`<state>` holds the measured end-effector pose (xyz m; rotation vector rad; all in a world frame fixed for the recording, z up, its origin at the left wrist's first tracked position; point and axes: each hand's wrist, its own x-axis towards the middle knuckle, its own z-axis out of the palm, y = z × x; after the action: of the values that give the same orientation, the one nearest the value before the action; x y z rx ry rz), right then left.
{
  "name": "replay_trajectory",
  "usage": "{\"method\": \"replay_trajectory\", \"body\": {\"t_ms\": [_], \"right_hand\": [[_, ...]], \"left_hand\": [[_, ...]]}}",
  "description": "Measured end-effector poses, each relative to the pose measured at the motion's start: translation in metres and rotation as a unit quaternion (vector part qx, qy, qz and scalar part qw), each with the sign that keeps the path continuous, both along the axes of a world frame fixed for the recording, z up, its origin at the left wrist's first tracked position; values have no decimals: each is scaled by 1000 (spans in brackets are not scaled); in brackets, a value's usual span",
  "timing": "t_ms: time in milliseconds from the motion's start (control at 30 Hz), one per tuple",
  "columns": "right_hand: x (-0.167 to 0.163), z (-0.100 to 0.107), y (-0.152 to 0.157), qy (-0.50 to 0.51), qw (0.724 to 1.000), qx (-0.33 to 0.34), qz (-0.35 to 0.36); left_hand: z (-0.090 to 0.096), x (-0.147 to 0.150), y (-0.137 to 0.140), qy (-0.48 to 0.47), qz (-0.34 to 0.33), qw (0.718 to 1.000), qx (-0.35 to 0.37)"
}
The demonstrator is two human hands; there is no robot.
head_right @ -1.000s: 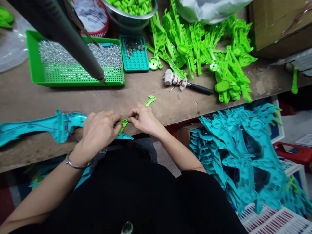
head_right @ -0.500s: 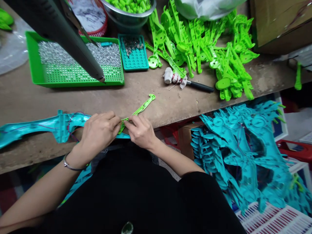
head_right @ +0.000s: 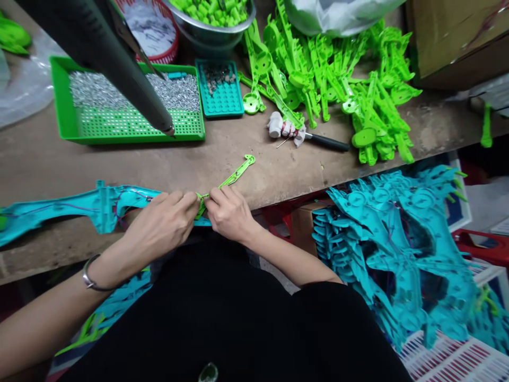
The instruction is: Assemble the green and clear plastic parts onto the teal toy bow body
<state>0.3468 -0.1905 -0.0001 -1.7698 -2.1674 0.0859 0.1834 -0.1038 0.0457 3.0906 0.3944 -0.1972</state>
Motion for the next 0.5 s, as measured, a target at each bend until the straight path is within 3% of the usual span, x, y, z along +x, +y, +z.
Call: {"method": "replay_trajectory", "body": {"t_ms": [167, 333, 500], "right_hand": [[0, 1, 1, 11, 1000, 7, -5], [0, 2, 1, 12, 1000, -13, -14], [0, 2, 2, 8, 1000, 2, -12]], "left_hand": [[-10, -10, -1, -22, 19, 999, -36], [-28, -27, 0, -135, 25, 987, -79], [-28, -33, 6, -149, 103, 980, -81]]}}
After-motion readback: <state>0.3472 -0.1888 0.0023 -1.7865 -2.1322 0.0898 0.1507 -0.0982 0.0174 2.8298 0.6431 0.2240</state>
